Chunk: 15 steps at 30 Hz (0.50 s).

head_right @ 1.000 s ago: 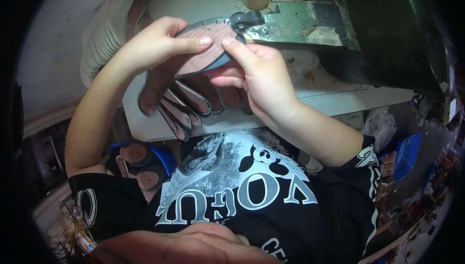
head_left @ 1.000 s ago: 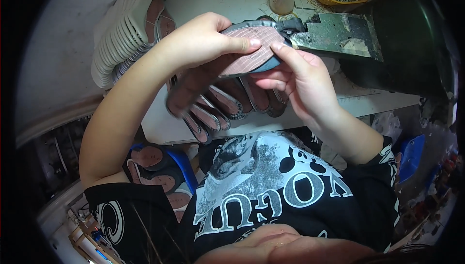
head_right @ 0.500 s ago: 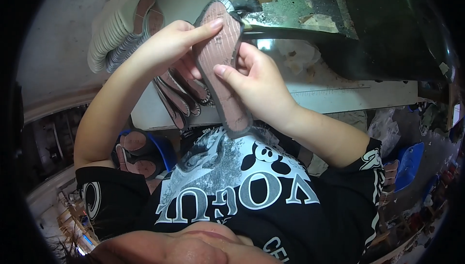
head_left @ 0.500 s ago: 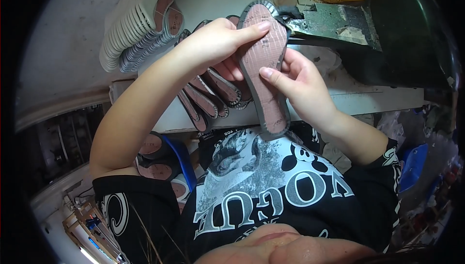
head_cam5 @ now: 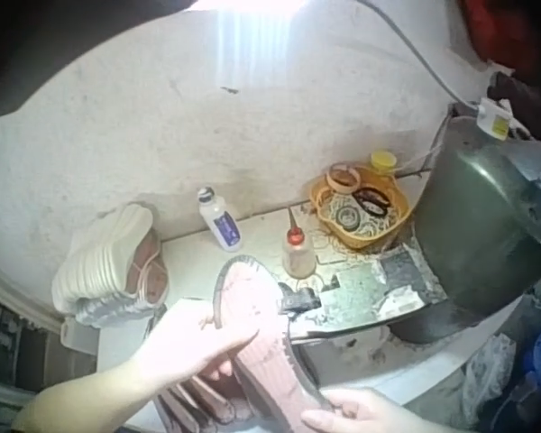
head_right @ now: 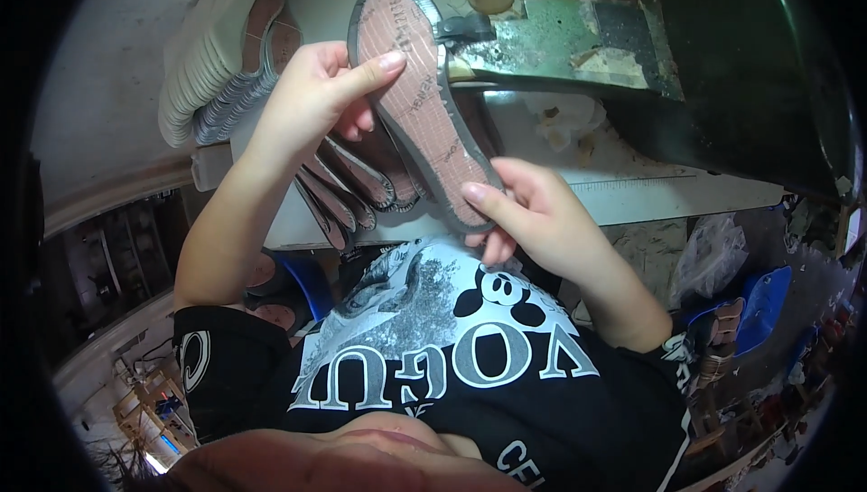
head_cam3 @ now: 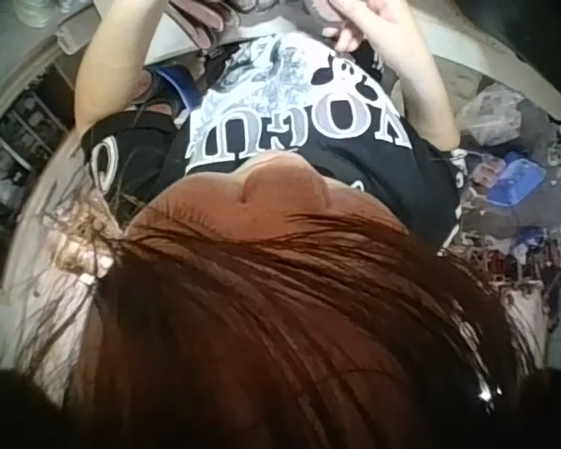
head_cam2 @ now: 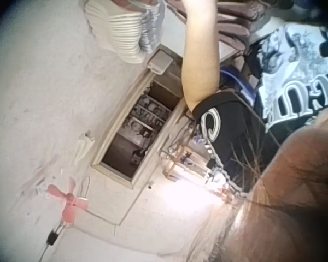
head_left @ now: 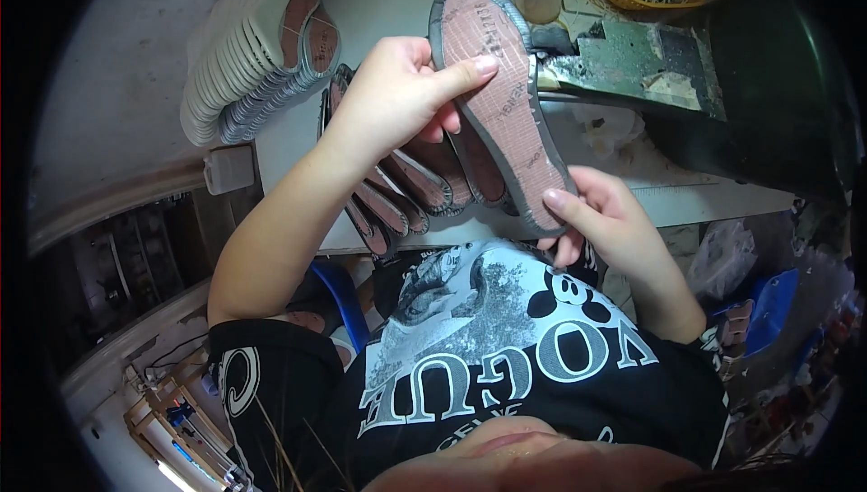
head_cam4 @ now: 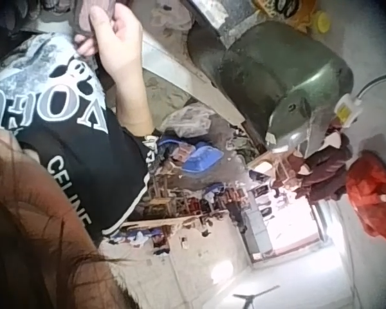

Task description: Sorting and organizing shoe insoles at a manufacturing workstation.

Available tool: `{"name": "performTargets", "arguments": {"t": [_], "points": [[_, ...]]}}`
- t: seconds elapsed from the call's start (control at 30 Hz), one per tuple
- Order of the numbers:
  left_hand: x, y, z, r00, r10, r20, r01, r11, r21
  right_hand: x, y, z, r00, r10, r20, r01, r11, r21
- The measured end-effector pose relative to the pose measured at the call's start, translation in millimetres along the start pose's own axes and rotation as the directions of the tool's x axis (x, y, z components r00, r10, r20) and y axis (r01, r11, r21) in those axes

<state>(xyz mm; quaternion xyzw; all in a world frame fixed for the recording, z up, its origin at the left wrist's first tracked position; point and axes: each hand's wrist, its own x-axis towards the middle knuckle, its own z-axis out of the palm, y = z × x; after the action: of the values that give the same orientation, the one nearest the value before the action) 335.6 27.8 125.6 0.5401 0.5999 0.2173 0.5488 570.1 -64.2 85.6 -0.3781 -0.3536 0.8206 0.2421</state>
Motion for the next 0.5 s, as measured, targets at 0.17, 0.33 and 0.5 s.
{"name": "performTargets", "arguments": {"t": [0.17,0.33,0.5], "points": [[19.8,5.2,-8.4,0.999,0.023,0.03,-0.022,0.999,-0.031,14.5,1.1,9.5,0.982,-0.071,-0.173,0.072,0.997,0.0],[1.1,-27.9,-16.7,0.966,0.251,-0.061,-0.253,0.869,-0.426,24.1,-0.3,32.3,0.98,-0.155,-0.124,0.141,0.984,-0.108],[-53.5,-152.0,-70.0,0.617,0.11,-0.779,-0.344,0.929,-0.141,58.9,9.0,66.7,0.992,-0.127,0.018,0.126,0.948,-0.292]]}}
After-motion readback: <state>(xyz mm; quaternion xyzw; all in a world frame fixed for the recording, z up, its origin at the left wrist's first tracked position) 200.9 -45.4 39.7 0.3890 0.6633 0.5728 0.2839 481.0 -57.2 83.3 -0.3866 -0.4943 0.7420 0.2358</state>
